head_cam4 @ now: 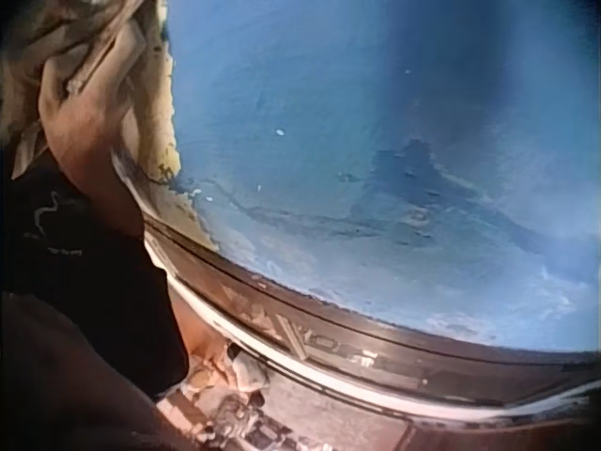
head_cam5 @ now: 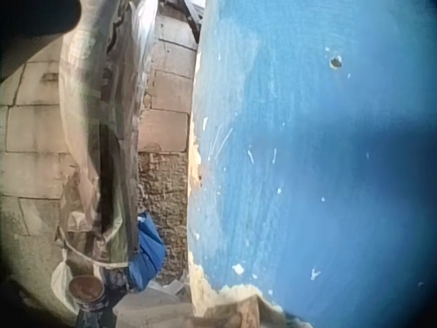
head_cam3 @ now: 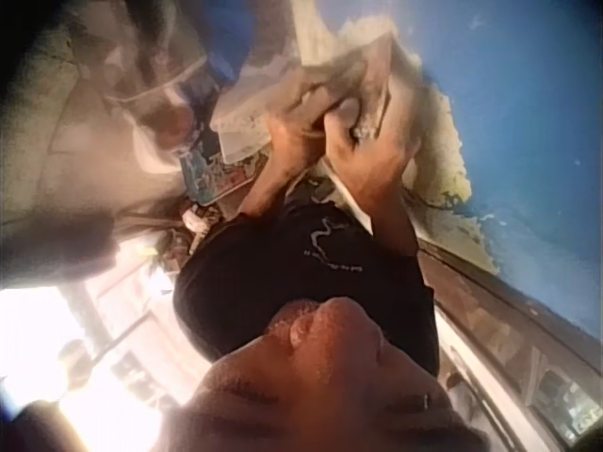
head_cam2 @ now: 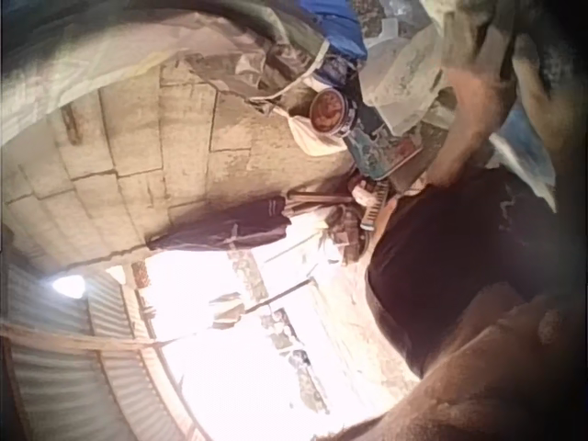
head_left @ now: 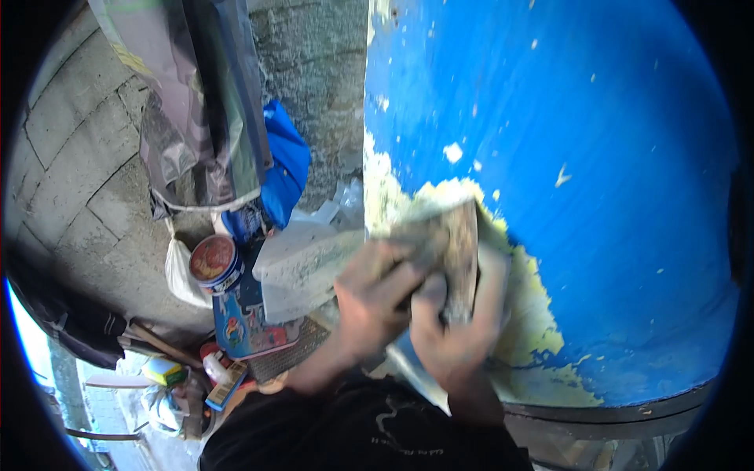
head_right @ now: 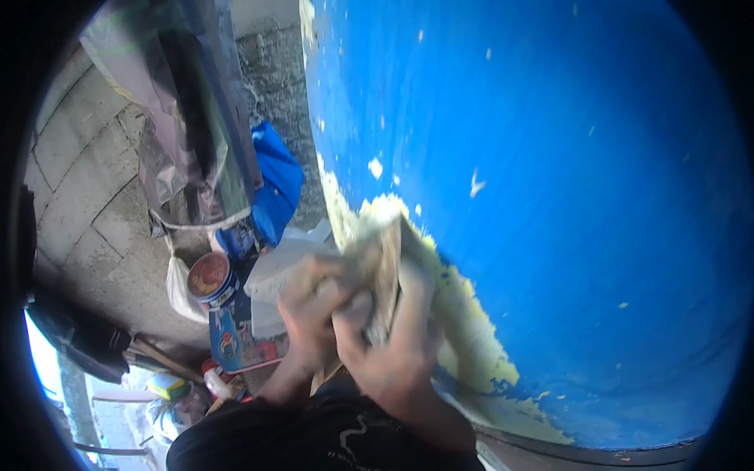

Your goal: The person sands the blue surface of a vehicle body panel using a block of sandpaper.

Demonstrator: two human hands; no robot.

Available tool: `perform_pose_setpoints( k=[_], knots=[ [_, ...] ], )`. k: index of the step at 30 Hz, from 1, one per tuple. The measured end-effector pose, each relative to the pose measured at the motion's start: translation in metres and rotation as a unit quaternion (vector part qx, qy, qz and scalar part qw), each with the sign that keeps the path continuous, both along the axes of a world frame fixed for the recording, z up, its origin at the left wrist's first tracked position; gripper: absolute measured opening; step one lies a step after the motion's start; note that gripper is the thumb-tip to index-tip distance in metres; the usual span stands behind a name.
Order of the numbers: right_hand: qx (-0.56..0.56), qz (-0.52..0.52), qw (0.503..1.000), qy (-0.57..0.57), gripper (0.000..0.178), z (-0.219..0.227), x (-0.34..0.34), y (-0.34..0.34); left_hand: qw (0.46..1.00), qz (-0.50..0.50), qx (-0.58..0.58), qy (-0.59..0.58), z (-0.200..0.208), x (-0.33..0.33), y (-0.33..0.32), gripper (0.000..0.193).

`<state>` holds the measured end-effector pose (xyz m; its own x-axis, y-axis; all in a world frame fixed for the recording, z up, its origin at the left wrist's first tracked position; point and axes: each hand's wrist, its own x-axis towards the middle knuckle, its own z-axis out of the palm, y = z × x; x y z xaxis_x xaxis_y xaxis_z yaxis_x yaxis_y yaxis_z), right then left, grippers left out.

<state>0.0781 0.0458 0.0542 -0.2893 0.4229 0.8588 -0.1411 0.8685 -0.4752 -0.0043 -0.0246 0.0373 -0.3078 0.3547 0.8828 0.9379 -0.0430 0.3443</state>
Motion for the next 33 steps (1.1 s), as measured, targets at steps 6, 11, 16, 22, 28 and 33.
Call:
perform_pose_setpoints(
  k=[6,11,16,22,28,33],
  knots=[
    [-0.049,0.001,0.998,-0.044,0.033,0.016,-0.006,-0.010,0.996,-0.018,0.013,-0.085,0.013,-0.004,0.002,0.039],
    [-0.007,0.024,1.000,0.018,0.034,0.009,-0.006,0.016,0.998,0.024,0.038,-0.048,0.008,0.009,0.022,0.036],
    [0.009,-0.007,1.000,0.020,0.034,0.008,-0.008,-0.001,0.999,-0.007,0.029,-0.042,0.005,0.000,0.006,0.033],
    [-0.046,-0.028,0.998,-0.044,0.036,0.014,-0.007,-0.010,0.998,-0.028,0.019,-0.050,0.017,-0.005,0.002,0.036],
    [-0.028,0.045,0.999,-0.005,0.033,0.014,-0.007,0.019,0.997,0.059,0.026,-0.042,0.007,0.009,0.020,0.040],
    [-0.006,0.003,0.999,0.031,0.032,0.006,-0.012,0.005,0.999,0.004,0.016,-0.029,-0.001,0.001,0.009,0.042]
  ],
)
